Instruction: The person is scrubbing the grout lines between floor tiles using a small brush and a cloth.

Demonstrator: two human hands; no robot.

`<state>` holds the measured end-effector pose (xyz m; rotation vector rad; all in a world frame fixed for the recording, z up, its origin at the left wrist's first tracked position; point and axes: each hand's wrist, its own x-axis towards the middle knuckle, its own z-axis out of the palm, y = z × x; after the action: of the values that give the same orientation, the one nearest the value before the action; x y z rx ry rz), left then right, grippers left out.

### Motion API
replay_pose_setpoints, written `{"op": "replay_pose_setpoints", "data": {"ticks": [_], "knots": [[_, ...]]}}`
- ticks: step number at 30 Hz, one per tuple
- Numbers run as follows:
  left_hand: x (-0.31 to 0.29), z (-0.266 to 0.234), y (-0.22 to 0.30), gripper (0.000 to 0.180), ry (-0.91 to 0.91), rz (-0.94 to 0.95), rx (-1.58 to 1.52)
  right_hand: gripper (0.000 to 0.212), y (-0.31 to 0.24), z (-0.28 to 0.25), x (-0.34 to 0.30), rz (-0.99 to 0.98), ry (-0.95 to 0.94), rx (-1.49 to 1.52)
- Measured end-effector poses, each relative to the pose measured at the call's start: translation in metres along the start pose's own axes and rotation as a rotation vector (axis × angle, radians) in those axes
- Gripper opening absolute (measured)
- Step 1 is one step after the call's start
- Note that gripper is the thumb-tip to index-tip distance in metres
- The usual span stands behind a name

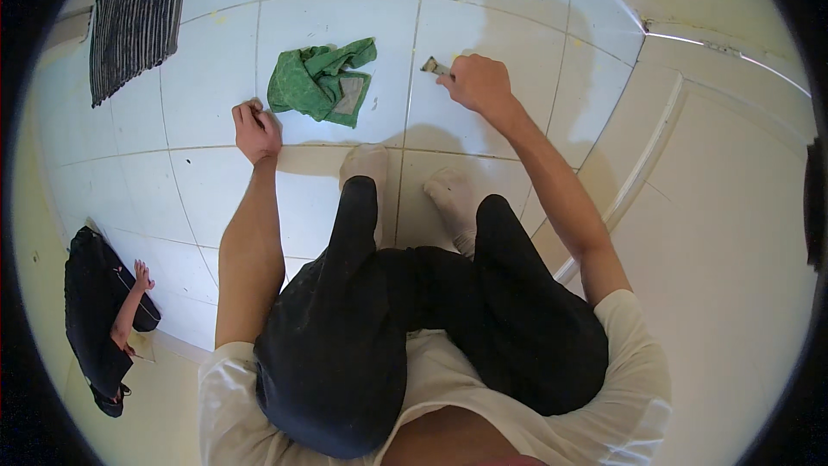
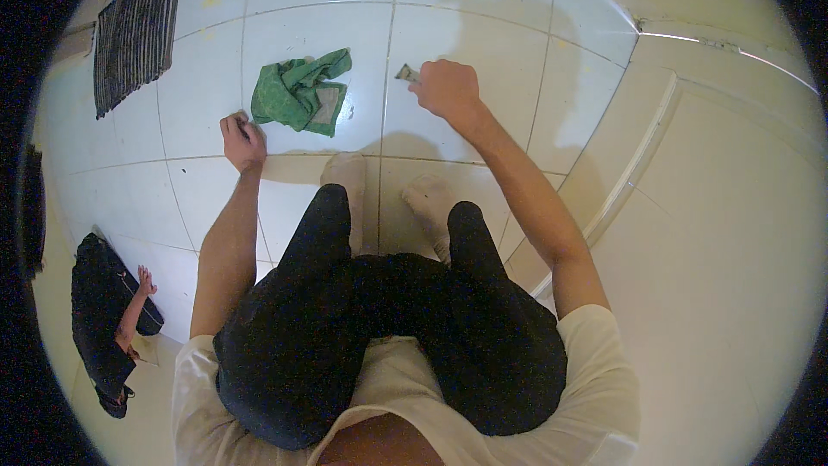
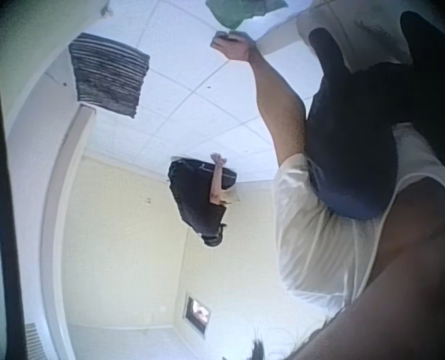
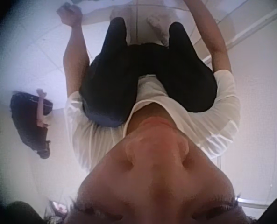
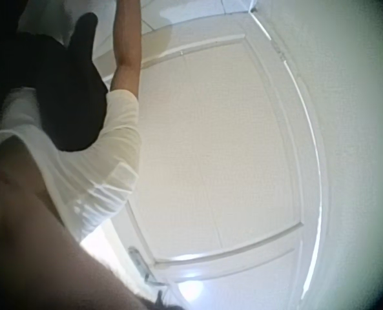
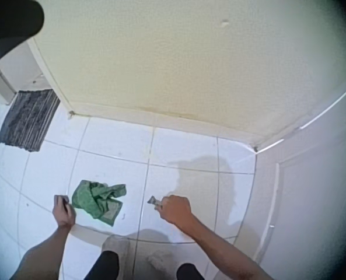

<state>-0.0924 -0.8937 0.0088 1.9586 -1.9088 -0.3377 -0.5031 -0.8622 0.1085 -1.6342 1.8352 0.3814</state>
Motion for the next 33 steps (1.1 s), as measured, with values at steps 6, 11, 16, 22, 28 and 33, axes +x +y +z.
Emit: {"op": "replay_pose_setpoints", "data": {"ticks": [6,11,16,22,28,33], "knots": [[0.000,-0.001,0.000,0.012,0.048,0.037,0.009,0.039,0.023,-0.035,0.002,-0.164,-0.167,0.196],[0.000,0.001,-0.003,0.012,0.040,0.027,-0.014,0.039,0.040,-0.028,0.004,-0.220,-0.119,0.380],[0.001,0.005,-0.003,0.010,0.054,0.046,-0.001,0.040,0.047,0.000,0.007,-0.199,-0.128,0.129],[0.000,0.002,-0.003,0.010,0.042,0.036,-0.006,0.042,0.035,0.005,-0.004,-0.139,-0.155,0.038],[0.000,0.002,-0.006,0.012,0.020,0.015,0.020,0.042,0.033,0.006,0.003,-0.116,-0.422,0.042],[0.000,0.000,0.003,0.014,0.002,0.006,-0.001,0.035,0.033,0.024,0.002,-0.128,-0.162,-0.004]]}}
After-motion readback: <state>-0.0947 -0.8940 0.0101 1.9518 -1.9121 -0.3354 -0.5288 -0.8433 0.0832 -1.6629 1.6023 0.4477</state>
